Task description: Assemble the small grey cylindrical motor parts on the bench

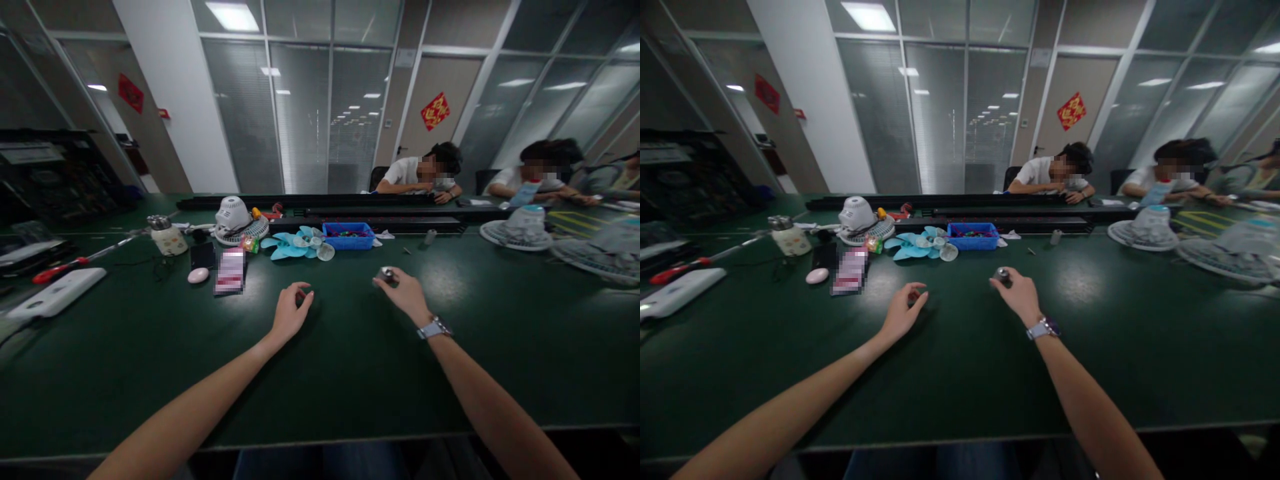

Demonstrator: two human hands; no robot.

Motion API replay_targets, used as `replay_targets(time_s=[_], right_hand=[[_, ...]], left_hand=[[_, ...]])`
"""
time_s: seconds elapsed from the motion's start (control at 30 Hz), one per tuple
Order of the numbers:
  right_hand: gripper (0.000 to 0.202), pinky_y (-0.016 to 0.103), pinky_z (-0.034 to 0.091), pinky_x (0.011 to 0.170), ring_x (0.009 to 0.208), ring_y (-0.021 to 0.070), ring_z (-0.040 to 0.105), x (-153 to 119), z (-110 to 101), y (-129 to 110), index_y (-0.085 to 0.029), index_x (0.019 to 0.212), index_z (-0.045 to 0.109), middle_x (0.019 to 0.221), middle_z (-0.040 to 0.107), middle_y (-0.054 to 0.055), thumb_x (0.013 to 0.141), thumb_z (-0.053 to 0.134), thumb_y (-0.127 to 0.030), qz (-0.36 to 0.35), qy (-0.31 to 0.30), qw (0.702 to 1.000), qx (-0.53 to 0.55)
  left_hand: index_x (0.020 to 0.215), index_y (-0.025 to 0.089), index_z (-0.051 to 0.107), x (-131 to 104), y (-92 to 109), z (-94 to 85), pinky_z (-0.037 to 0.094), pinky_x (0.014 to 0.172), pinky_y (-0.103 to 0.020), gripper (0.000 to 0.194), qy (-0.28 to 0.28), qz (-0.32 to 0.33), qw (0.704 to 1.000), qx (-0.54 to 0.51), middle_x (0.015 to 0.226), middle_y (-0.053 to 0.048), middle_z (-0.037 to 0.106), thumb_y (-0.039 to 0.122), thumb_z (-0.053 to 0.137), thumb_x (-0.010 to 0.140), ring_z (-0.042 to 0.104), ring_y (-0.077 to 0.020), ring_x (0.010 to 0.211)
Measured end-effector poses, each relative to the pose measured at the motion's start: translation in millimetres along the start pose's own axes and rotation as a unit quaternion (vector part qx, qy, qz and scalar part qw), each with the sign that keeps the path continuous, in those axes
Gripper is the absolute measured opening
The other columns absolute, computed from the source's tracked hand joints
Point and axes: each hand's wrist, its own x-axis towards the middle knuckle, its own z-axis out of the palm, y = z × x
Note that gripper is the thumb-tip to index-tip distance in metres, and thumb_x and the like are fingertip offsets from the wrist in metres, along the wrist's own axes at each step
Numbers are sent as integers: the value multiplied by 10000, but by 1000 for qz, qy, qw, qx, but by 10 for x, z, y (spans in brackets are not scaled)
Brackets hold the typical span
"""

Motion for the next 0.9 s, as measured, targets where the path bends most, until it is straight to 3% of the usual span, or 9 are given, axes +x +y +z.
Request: replay_targets(time_s=[0.13,0.27,0.43,0.53,0.77,0.9], right_hand=[[425,409,493,903,952,225,680,-280,318,-564,-266,1183,636,1041,727,36,808,689,-459,-127,-96,983,92],[389,436,455,946,972,229,668,-467,450,-830,-259,1156,638,1084,713,39,797,719,-384,-160,-147,966,138],[360,396,475,950,1020,208,666,-538,458,-870,-220,1114,604,1079,709,43,799,718,-351,-99,-214,923,303],[304,386,479,945,1018,200,664,-552,475,-864,-209,1026,602,1039,710,33,784,732,-340,-94,-241,901,349],[308,399,464,981,1037,192,647,-561,493,-864,-203,995,602,1054,697,37,758,754,-328,-85,-244,898,355],[316,420,456,998,1046,193,643,-580,447,-904,-212,1014,600,1080,692,43,769,746,-346,-80,-239,910,330]], left_hand=[[1205,249,606,-72,158,-38,453,872,-355,342,-22,59,998,-24,995,-50,636,431,543,923,543,-229,996],[1206,276,636,-149,254,-43,418,940,-367,311,-56,110,992,-30,1063,-42,635,389,566,924,509,-225,1055],[1126,288,700,-167,259,-12,414,939,-368,255,-63,119,990,-41,1032,-47,618,378,581,920,498,-225,1053],[1054,287,732,-151,263,0,415,949,-376,212,-53,106,992,-53,1017,-45,621,368,607,903,510,-224,1044],[952,259,734,-143,343,-45,431,944,-383,183,-27,97,994,-43,970,-40,681,357,585,914,535,-231,1033],[953,261,729,-66,255,-90,415,973,-393,188,9,82,996,-15,983,-27,709,346,564,927,544,-229,1026]])
